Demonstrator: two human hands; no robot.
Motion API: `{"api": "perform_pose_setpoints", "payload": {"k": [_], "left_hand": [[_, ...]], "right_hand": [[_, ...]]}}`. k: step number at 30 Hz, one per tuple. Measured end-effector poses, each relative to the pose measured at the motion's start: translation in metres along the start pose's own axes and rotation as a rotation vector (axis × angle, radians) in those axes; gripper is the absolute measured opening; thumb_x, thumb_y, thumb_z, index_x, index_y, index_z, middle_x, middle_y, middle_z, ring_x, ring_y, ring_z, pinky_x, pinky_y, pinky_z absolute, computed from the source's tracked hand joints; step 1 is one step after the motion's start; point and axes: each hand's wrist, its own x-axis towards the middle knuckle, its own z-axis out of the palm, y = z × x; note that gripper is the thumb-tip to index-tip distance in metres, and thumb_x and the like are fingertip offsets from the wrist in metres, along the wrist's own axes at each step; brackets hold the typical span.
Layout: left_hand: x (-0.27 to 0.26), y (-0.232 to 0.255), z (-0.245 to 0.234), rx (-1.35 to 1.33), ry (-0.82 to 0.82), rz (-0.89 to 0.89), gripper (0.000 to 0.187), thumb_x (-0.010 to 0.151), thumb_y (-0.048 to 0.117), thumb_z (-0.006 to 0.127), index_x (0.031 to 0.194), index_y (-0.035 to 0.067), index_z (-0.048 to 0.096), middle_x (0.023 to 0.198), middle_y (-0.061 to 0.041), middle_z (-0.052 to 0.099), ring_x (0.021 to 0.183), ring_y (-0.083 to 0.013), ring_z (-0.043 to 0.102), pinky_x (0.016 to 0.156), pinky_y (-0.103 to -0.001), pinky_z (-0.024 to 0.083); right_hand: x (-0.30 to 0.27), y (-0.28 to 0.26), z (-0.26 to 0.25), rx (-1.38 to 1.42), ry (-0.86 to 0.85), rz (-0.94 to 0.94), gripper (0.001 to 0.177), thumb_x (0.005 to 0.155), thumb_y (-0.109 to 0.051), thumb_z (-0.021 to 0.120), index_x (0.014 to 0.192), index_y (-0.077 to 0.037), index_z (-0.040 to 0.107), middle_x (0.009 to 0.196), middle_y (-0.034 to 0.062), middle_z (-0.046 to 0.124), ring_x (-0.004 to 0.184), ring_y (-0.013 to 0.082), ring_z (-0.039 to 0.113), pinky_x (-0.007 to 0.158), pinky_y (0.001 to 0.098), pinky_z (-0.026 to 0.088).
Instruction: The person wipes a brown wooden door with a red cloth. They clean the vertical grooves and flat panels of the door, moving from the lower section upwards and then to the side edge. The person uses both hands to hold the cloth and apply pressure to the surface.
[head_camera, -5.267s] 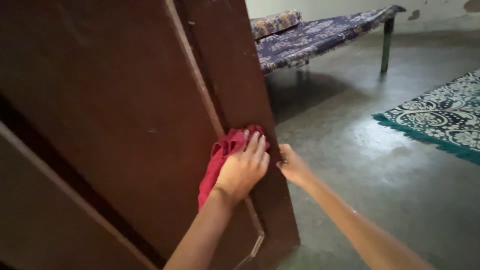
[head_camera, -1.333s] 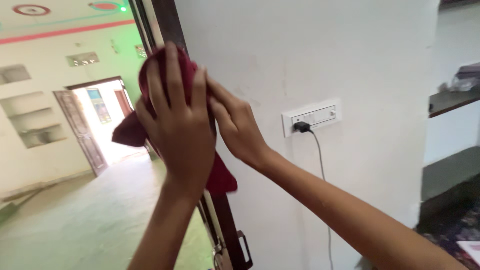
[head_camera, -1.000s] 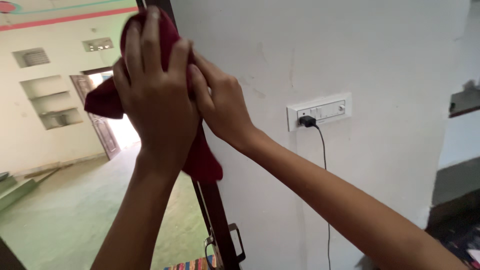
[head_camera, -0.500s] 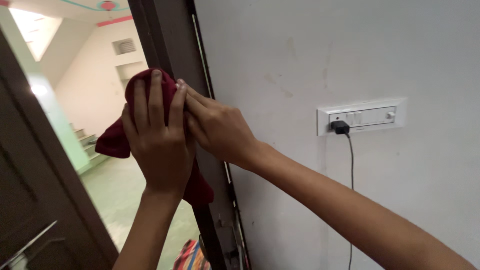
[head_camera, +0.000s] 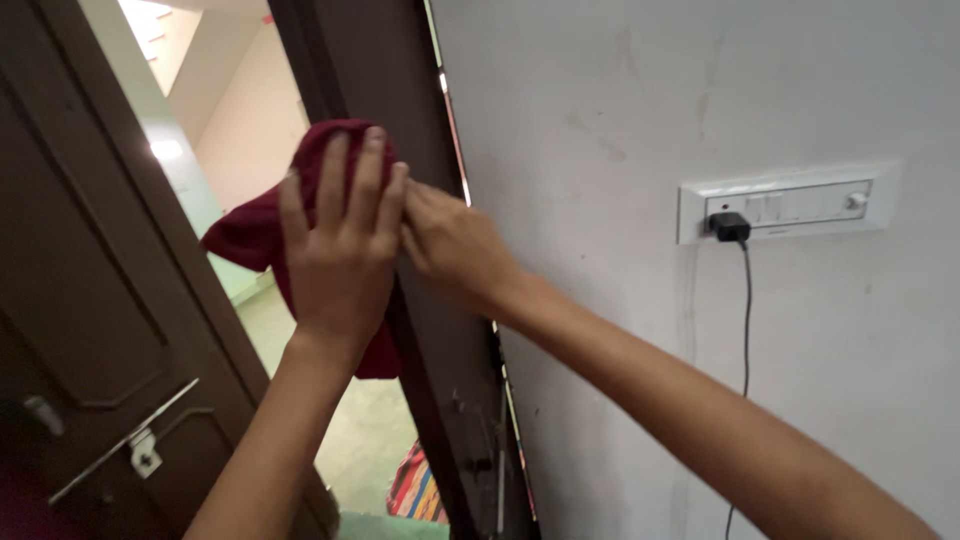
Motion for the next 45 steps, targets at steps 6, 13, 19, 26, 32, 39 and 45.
{"api": "perform_pose_setpoints", "payload": {"k": [6,13,19,26,32,39,45], "left_hand": [[0.012,0.004,0.008,0.029,-0.050,0.016,0.037,0.100,0.020,0.070,0.137,0.020,0.071,0.158,-0.002,0.055,0.152,-0.0256,0.043,0.130,-0.055,0.022],[0.005,0.015,-0.004,0.068,-0.104,0.255,0.043,0.089,0.024,0.070,0.131,0.014,0.073,0.150,-0.007,0.059,0.145,-0.0270,0.048,0.123,-0.057,0.025],[0.032,0.005,0.010,0.101,-0.054,0.103,0.038,0.094,0.022,0.073,0.132,0.015,0.072,0.153,-0.005,0.058,0.147,-0.0262,0.047,0.126,-0.054,0.027],[-0.012,0.028,-0.010,0.090,-0.153,0.243,0.040,0.091,0.024,0.072,0.129,0.013,0.074,0.148,-0.008,0.061,0.142,-0.0284,0.050,0.120,-0.050,0.033],[0.001,0.025,-0.003,0.101,-0.119,0.228,0.038,0.092,0.023,0.072,0.128,0.013,0.073,0.148,-0.007,0.061,0.144,-0.0285,0.049,0.121,-0.052,0.031],[0.003,0.029,-0.009,0.025,-0.094,0.188,0.032,0.094,0.019,0.073,0.125,0.014,0.073,0.149,-0.006,0.060,0.142,-0.0320,0.052,0.119,-0.057,0.034],[0.011,0.022,0.002,0.031,-0.065,0.159,0.030,0.097,0.017,0.070,0.127,0.012,0.073,0.151,-0.009,0.059,0.143,-0.0336,0.051,0.116,-0.058,0.037]], "right_hand": [[0.003,0.010,-0.012,0.061,-0.006,-0.042,0.037,0.103,-0.014,0.054,0.133,0.007,0.059,0.140,0.0233,0.062,0.127,0.0397,0.061,0.106,0.0460,0.051],[-0.020,0.013,-0.022,-0.044,-0.093,-0.069,0.031,0.095,-0.012,0.056,0.121,0.004,0.065,0.137,0.0219,0.064,0.122,0.0392,0.063,0.102,0.0461,0.051],[0.013,0.004,-0.022,0.153,-0.041,0.118,0.030,0.100,-0.015,0.052,0.123,0.002,0.062,0.134,0.0217,0.065,0.116,0.0423,0.062,0.095,0.0484,0.051],[-0.041,0.001,-0.008,0.195,-0.124,0.141,0.031,0.095,-0.010,0.052,0.121,0.003,0.062,0.121,0.0235,0.068,0.115,0.0429,0.063,0.099,0.0491,0.050],[-0.029,0.020,-0.008,0.191,-0.029,-0.032,0.030,0.094,-0.007,0.055,0.120,0.007,0.061,0.126,0.0263,0.066,0.116,0.0446,0.061,0.100,0.0493,0.050],[-0.032,0.013,-0.015,0.191,-0.049,0.015,0.027,0.090,-0.006,0.054,0.112,0.005,0.065,0.115,0.0238,0.068,0.109,0.0442,0.064,0.095,0.0501,0.051],[-0.014,0.018,-0.017,0.320,-0.082,0.077,0.024,0.093,-0.008,0.053,0.111,0.005,0.062,0.109,0.0253,0.068,0.101,0.0448,0.065,0.087,0.0500,0.053]]}}
